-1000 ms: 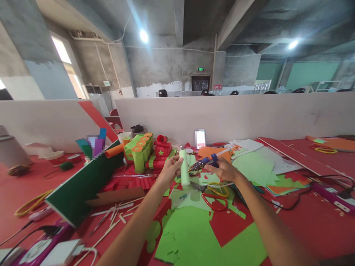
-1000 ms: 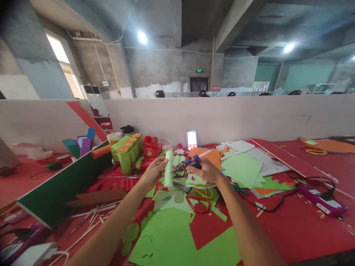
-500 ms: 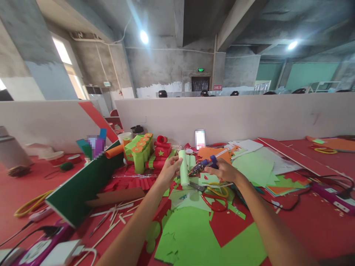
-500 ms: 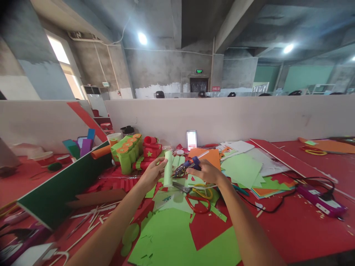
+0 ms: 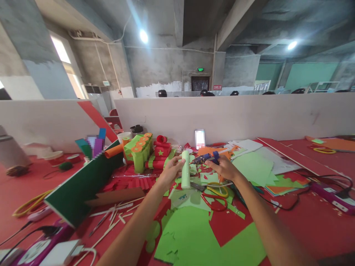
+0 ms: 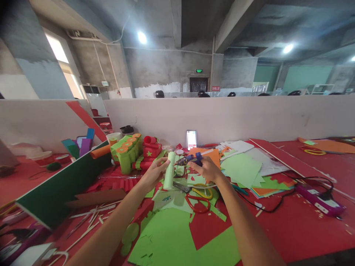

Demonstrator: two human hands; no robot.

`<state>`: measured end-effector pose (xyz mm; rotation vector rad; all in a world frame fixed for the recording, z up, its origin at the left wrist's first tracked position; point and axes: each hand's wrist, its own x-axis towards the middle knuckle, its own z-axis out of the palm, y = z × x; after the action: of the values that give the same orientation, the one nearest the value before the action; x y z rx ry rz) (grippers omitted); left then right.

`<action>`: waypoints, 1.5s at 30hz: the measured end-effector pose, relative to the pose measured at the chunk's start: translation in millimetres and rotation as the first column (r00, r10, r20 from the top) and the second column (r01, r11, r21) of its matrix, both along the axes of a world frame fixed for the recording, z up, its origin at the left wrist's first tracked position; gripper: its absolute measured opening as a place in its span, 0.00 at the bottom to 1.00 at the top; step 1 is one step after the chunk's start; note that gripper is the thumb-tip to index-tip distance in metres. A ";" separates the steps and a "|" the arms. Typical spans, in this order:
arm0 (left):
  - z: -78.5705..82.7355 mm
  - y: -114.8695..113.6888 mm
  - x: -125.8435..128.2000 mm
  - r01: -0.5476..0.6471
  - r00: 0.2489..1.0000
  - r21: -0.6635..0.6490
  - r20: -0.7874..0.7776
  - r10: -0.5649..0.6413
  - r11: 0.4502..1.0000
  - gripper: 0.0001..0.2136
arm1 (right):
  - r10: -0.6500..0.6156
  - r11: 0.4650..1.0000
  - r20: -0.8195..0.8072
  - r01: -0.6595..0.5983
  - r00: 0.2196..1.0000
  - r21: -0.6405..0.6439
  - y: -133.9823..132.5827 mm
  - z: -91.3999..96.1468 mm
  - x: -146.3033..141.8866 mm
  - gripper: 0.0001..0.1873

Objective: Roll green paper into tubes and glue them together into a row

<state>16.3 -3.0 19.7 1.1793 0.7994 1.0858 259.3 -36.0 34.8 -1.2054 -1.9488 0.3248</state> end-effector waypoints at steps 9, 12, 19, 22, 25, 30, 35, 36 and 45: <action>-7.0 1.4 -1.6 0.043 0.994 0.047 -0.101 -0.038 0.998 0.24 | -0.087 0.996 -0.096 0.089 0.992 0.020 4.2 -2.6 0.9 0.23; -8.3 1.4 -2.1 0.048 0.993 0.055 -0.114 -0.042 0.997 0.24 | -0.103 0.994 -0.128 0.107 0.986 0.030 5.5 -3.9 2.3 0.22; -7.5 0.7 -1.5 0.087 0.992 0.061 -0.095 -0.081 0.994 0.22 | -0.130 0.989 -0.133 0.137 0.983 0.052 5.1 -1.8 2.5 0.22; -8.8 1.2 -1.6 0.083 0.992 0.062 -0.095 -0.077 0.995 0.22 | -0.137 0.988 -0.124 0.145 0.983 0.056 4.5 -1.3 2.3 0.21; -9.8 1.7 -1.6 0.064 0.995 0.062 -0.086 -0.059 0.996 0.23 | -0.099 0.994 -0.113 0.104 0.989 0.032 2.8 -0.7 2.8 0.21; -7.1 2.2 -0.6 0.020 0.998 0.040 -0.067 -0.018 0.999 0.24 | -0.001 1.000 -0.060 0.000 0.998 -0.024 -1.8 0.7 3.8 0.21; -6.0 4.4 0.8 0.002 1.000 0.013 -0.008 -0.002 1.000 0.23 | 0.074 0.992 -0.049 -0.078 0.996 -0.099 -4.1 2.5 2.8 0.20; -6.2 4.8 0.9 0.001 1.000 0.014 -0.001 -0.001 1.000 0.23 | 0.087 0.990 -0.051 -0.092 0.995 -0.104 -4.4 3.1 2.5 0.20; -6.9 5.7 -0.1 -0.105 0.994 0.009 0.024 0.105 0.994 0.23 | 0.219 0.913 -0.105 -0.242 0.970 -0.329 -9.6 4.6 4.0 0.18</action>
<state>16.2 2.7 12.8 1.1408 0.8458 1.1893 263.3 -45.6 39.4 -1.1566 -2.0349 0.8440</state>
